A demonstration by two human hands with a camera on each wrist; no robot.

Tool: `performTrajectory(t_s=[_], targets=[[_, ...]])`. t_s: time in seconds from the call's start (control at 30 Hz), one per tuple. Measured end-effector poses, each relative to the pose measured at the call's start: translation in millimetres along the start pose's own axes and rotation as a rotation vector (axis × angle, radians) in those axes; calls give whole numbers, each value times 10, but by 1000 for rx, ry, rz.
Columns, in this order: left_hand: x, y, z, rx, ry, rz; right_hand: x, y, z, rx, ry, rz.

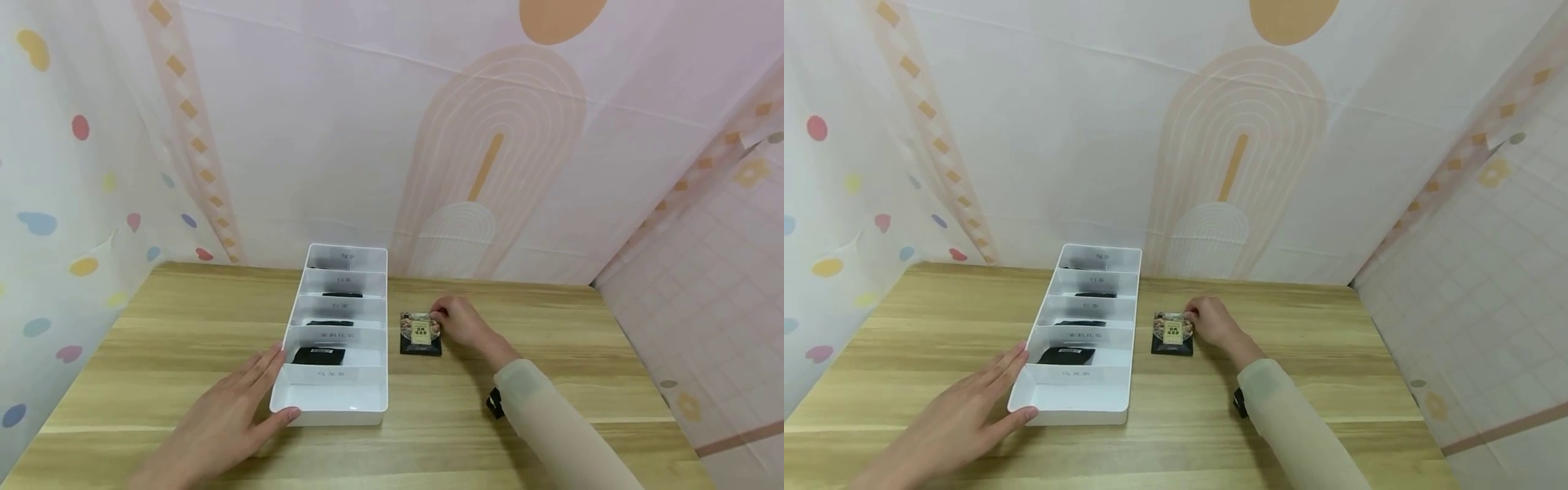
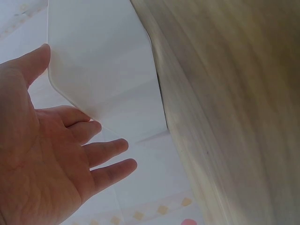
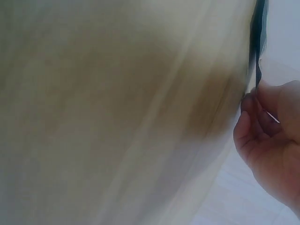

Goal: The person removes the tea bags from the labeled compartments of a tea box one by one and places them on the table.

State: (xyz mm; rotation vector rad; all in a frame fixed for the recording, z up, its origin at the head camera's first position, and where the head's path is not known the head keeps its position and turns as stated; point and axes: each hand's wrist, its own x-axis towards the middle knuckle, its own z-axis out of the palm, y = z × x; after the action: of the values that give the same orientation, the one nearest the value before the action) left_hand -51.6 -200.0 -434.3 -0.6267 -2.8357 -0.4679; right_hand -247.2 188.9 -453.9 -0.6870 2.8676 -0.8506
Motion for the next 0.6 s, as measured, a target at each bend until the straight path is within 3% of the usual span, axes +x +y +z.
performTrajectory(t_s=[0.23, 0.6], targets=[[6, 10, -11, -14, -10, -7, -37, 23, -73, -30, 21, -17], [1, 12, -15, -20, -20, -14, -193, -193, -243, -36, 95, -32]])
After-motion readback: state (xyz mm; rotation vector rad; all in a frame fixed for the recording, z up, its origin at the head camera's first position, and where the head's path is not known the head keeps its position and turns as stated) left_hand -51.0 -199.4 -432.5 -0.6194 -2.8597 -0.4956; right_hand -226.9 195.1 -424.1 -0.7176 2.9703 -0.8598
